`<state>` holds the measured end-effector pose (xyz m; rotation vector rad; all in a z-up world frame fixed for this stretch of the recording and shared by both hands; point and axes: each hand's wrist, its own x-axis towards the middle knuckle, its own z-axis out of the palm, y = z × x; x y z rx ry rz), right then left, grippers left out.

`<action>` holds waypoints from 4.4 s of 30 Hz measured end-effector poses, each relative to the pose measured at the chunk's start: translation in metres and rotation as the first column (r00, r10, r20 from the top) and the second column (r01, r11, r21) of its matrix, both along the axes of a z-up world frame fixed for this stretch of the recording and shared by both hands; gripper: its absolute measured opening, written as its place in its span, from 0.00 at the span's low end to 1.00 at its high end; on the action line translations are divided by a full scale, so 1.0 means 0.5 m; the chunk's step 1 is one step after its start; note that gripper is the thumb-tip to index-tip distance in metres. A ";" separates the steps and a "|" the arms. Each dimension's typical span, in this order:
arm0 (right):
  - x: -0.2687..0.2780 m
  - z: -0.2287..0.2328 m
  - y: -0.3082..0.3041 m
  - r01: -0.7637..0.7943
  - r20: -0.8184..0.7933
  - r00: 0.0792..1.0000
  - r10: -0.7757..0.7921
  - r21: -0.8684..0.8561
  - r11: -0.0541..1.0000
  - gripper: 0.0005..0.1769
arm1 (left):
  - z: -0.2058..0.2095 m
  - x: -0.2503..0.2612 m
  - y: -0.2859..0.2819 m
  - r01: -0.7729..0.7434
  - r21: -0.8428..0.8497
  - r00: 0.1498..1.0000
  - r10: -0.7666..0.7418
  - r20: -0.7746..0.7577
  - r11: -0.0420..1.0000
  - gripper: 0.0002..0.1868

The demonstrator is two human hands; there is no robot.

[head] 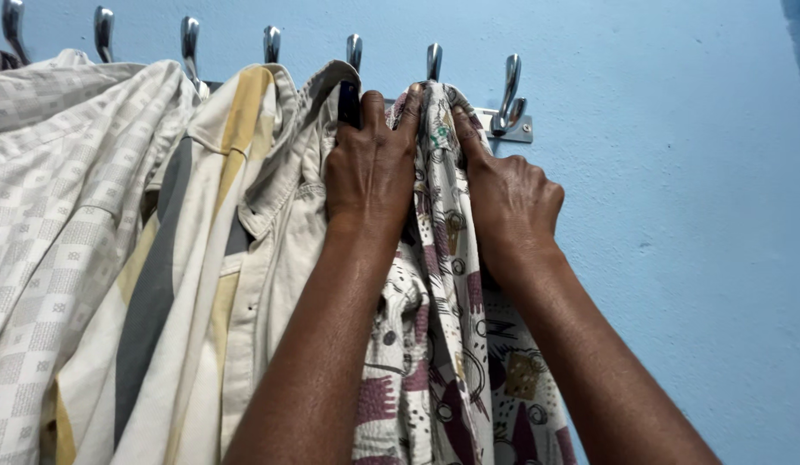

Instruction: The person picks up various shirts from a pile on a bed and hangs them one by one on a wall-mounted coat rack. The shirts include floral, striped, and solid patterns. The person handles each shirt by the collar and places it on a hook.

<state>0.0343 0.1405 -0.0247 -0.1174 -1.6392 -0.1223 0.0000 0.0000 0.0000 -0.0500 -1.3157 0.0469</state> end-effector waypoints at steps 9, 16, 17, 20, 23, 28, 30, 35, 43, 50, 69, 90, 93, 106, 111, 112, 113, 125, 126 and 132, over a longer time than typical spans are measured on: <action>-0.100 -0.032 0.038 -0.006 -0.040 0.999 0.005 -0.013 1.000 0.60 | -0.054 -0.019 -0.007 0.027 -0.072 1.000 -0.028 -0.009 0.997 0.40; -0.302 -0.053 0.100 0.171 -0.328 0.932 -0.154 0.023 0.985 0.53 | -0.124 -0.032 -0.033 0.183 -0.140 0.978 -0.194 -0.069 0.973 0.41; -0.315 -0.059 0.098 0.062 -0.313 0.947 -0.067 -0.024 0.998 0.39 | -0.130 -0.034 -0.035 0.217 -0.140 0.971 -0.228 -0.071 0.966 0.41; -0.311 -0.099 0.082 -0.172 -0.332 0.930 0.155 -0.019 0.985 0.10 | -0.139 -0.040 -0.043 0.312 -0.141 0.943 -0.325 -0.072 0.939 0.41; -0.252 -0.129 0.057 -0.307 -0.154 0.946 0.285 -0.142 0.941 0.12 | -0.136 -0.038 -0.052 0.256 -0.122 0.957 -0.270 -0.111 0.959 0.37; -0.139 -0.152 0.031 -0.388 -0.018 0.917 0.399 -0.285 0.877 0.13 | -0.146 -0.003 -0.065 0.173 -0.057 0.982 -0.168 0.087 0.983 0.18; -0.108 -0.152 0.027 -0.320 -0.001 0.945 0.328 -0.226 0.920 0.16 | -0.152 0.024 -0.076 0.139 -0.111 0.986 -0.128 0.104 0.984 0.09; -0.058 -0.180 0.023 -0.219 -0.039 0.975 0.217 -0.070 0.973 0.61 | -0.153 0.097 -0.134 0.185 -0.196 0.925 -0.104 0.365 0.963 0.08; -0.032 -0.207 0.020 -0.281 0.008 0.959 0.282 -0.094 0.955 0.56 | -0.181 0.128 -0.146 0.167 -0.229 0.815 -0.004 0.579 0.959 0.12; -0.046 -0.209 0.033 -0.242 -0.065 0.969 0.238 -0.067 0.968 0.53 | -0.221 0.142 -0.184 0.234 -0.384 0.792 0.054 0.609 0.893 0.14; 0.107 -0.165 0.039 -0.259 0.127 0.940 0.315 -0.336 0.906 0.24 | -0.225 0.195 -0.255 0.070 -0.639 0.773 0.363 0.520 0.766 0.22; 0.041 -0.226 -0.131 -0.262 0.006 0.965 0.263 -0.046 0.964 0.40 | -0.256 0.146 -0.270 0.334 -0.524 0.859 -0.024 0.511 0.784 0.09; 0.049 -0.224 -0.098 -0.102 0.047 0.994 0.102 0.011 0.995 0.37 | -0.260 0.140 -0.267 0.355 -0.534 0.852 -0.031 0.522 0.767 0.06; 0.029 -0.303 -0.122 -0.033 -0.052 0.998 0.035 0.052 0.998 0.27 | -0.296 0.130 -0.226 0.791 0.088 0.346 -0.562 0.751 0.605 0.13; 0.028 -0.338 -0.148 -0.256 -0.131 0.959 0.251 -0.028 0.966 0.28 | -0.324 0.138 -0.189 0.870 0.129 0.277 -0.688 0.671 0.476 0.17; 0.031 -0.342 -0.150 -0.285 -0.161 0.947 0.277 -0.025 0.958 0.29 | -0.328 0.142 -0.188 0.844 0.132 0.299 -0.660 0.689 0.520 0.18; 0.035 -0.350 -0.150 -0.310 -0.189 0.935 0.300 -0.024 0.950 0.31 | -0.335 0.148 -0.185 0.816 0.135 0.316 -0.629 0.711 0.562 0.19; 0.095 -0.410 -0.120 -0.353 0.002 0.934 0.358 -0.165 0.921 0.34 | -0.387 0.196 -0.153 0.588 -0.087 0.490 -0.269 0.829 0.804 0.26; 0.100 -0.413 -0.114 -0.345 0.037 0.934 0.355 -0.164 0.924 0.35 | -0.390 0.196 -0.148 0.582 -0.075 0.476 -0.264 0.839 0.810 0.27; 0.143 -0.475 -0.082 -0.416 0.198 0.867 0.457 -0.217 0.883 0.42 | -0.456 0.205 -0.107 0.528 -0.037 0.401 -0.211 0.891 0.849 0.27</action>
